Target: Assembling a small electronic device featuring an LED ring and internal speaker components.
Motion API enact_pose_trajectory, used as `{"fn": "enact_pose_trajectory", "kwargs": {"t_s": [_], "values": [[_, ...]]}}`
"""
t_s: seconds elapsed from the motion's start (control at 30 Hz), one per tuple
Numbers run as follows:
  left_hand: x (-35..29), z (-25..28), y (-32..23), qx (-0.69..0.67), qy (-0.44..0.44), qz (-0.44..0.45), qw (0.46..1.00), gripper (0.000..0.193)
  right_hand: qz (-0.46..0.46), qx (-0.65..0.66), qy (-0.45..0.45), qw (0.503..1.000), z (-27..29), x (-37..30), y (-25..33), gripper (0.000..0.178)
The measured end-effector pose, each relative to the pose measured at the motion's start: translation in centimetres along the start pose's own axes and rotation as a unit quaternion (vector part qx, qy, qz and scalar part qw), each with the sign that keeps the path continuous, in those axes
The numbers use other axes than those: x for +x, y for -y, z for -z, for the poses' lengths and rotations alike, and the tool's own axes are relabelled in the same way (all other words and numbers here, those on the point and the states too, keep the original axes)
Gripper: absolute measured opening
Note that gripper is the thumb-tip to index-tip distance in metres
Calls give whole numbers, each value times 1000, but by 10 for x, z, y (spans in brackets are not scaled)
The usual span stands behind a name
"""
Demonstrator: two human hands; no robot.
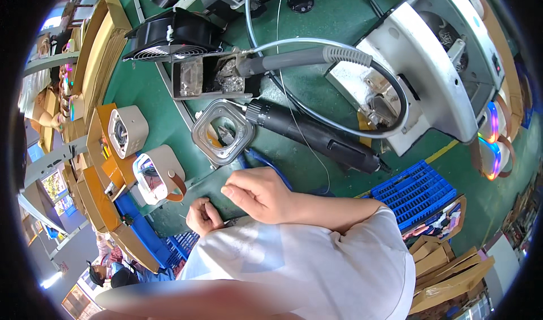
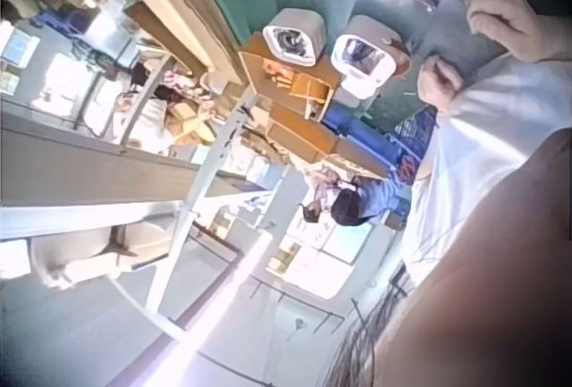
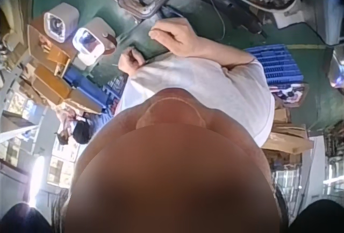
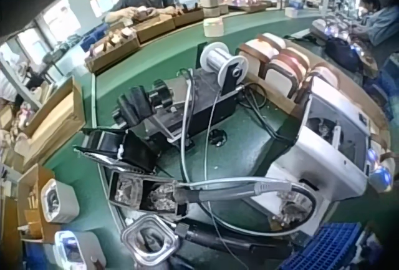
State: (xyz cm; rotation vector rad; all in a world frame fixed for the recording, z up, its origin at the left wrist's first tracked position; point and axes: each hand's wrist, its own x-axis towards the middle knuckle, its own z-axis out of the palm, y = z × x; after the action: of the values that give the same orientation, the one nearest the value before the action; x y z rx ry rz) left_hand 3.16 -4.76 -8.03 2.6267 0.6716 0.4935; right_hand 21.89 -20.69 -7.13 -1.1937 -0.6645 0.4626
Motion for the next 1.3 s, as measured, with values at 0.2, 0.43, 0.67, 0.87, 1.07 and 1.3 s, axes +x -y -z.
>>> {"fn": "enact_pose_trajectory", "kwargs": {"t_s": [0.2, 0.43, 0.67, 0.87, 1.07, 1.3], "values": [[9, 6, -6, 3, 11, -27, 1000, 14, -43, -47, -13, 998, -8, -1, 2, 17], [12, 16, -5, -89, 16, -20, 996, 9, -131, -20, -54, 990, -18, -5, 11, 22], [-3, 25, 15, -321, 10, 74, 944, 11, -51, -10, -320, 946, 19, 4, 46, 16], [-3, 32, 25, -291, 40, -64, 954, 8, -183, 10, -199, 963, 5, -11, 47, 20], [-4, 35, 25, -288, 6, -102, 952, 10, -223, -91, -134, 961, -38, -2, 41, 13], [-10, 35, 32, -273, -19, -170, 947, 10, 58, -383, 45, 921, -110, 49, 26, 78]]}}
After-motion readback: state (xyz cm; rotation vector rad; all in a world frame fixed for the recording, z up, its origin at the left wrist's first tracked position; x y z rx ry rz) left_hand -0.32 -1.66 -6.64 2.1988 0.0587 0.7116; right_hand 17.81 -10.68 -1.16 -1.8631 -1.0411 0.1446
